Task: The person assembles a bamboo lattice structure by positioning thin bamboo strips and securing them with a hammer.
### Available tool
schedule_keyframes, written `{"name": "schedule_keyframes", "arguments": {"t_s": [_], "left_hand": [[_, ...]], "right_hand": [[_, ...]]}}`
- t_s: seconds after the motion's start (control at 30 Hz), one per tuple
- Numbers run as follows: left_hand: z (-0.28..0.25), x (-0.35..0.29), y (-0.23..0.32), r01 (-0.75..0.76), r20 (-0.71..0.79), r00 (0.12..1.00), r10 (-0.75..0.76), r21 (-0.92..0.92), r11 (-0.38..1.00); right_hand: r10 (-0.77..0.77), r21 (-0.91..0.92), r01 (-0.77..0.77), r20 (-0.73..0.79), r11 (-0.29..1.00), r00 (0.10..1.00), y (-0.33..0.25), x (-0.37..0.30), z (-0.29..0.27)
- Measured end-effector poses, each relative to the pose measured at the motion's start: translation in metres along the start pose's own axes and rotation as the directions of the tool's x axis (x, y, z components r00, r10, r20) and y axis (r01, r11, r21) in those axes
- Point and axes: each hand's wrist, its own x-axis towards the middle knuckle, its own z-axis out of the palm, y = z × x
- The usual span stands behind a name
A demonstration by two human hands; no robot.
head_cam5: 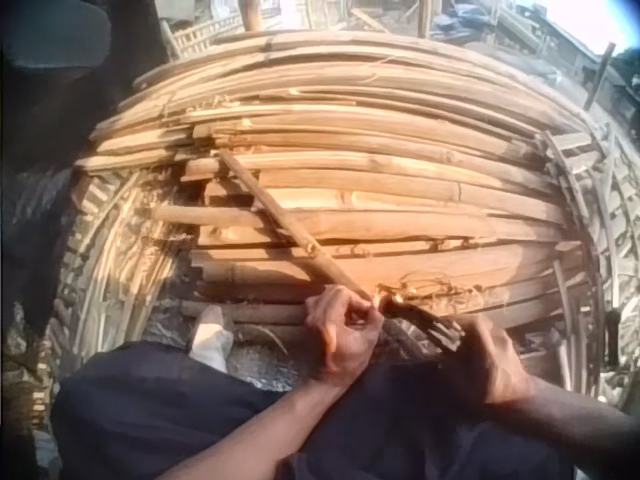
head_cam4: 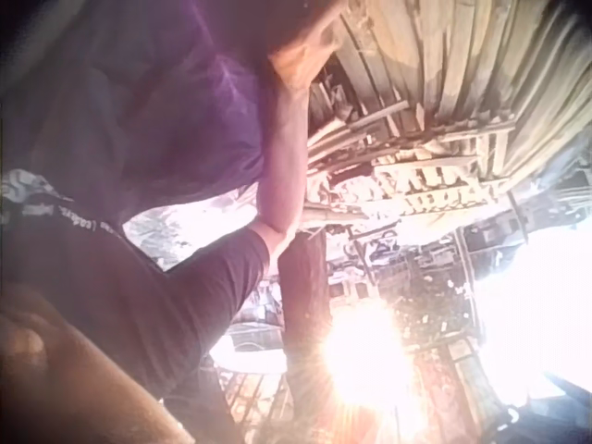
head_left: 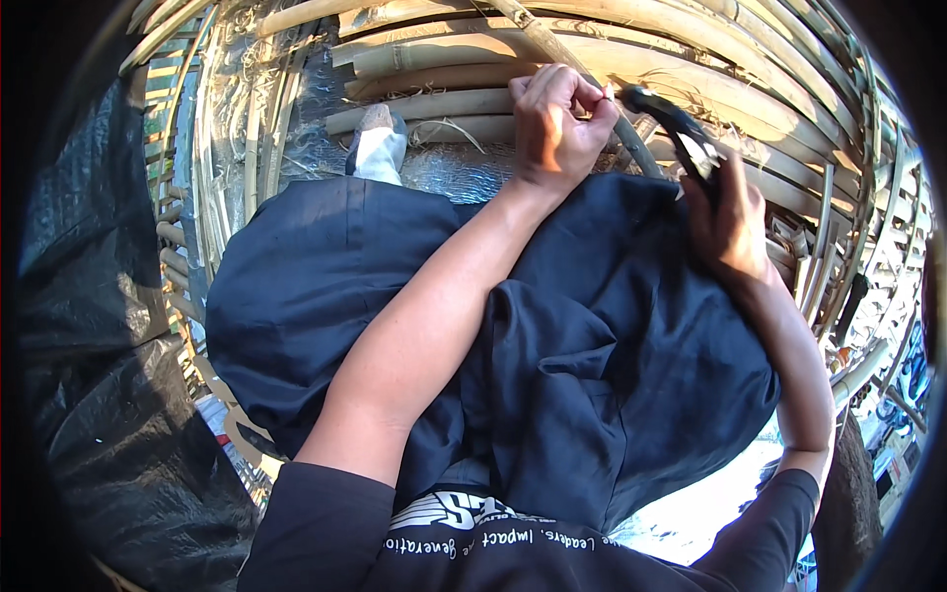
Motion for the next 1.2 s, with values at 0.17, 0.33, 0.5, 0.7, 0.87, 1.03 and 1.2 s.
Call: {"name": "schedule_keyframes", "arguments": {"t_s": [0.17, 0.33, 0.5, 0.7, 0.87, 1.03, 1.2], "left_hand": [[-0.003, -0.004, 0.003, 0.016, 0.011, 1.0, -0.016, 0.015, 1.0], [0.0, -0.004, 0.0, 0.028, 0.008, 1.0, -0.028, 0.016, 0.999], [0.003, -0.005, 0.004, 0.035, 0.007, 0.999, -0.035, 0.006, 0.999], [-0.001, 0.0, 0.003, 0.006, 0.003, 1.0, -0.006, 0.022, 1.0], [-0.004, -0.011, 0.006, 0.069, 0.03, 0.997, -0.069, 0.004, 0.998], [-0.002, -0.008, 0.005, 0.041, -0.003, 0.999, -0.041, -0.005, 0.999], [-0.003, -0.01, 0.003, 0.049, 0.005, 0.999, -0.049, -0.007, 0.999]], "right_hand": [[-0.027, -0.108, 0.037, 0.087, 0.993, 0.996, 0.006, 0.003, 0.008], [0.079, -0.106, -0.07, 0.086, 0.992, 0.993, -0.004, 0.009, 0.007], [-0.159, 0.036, 0.164, -0.125, 0.986, 0.979, 0.013, -0.003, 0.008], [-0.14, -0.013, 0.139, -0.066, 0.99, 0.988, 0.007, 0.0, 0.006], [-0.045, -0.038, 0.046, 0.028, 0.998, 0.999, 0.003, -0.002, 0.005], [0.012, -0.086, -0.002, 0.117, 0.996, 0.993, 0.006, 0.005, 0.013], [0.128, -0.116, -0.112, 0.141, 0.987, 0.982, -0.009, 0.009, 0.006]]}}
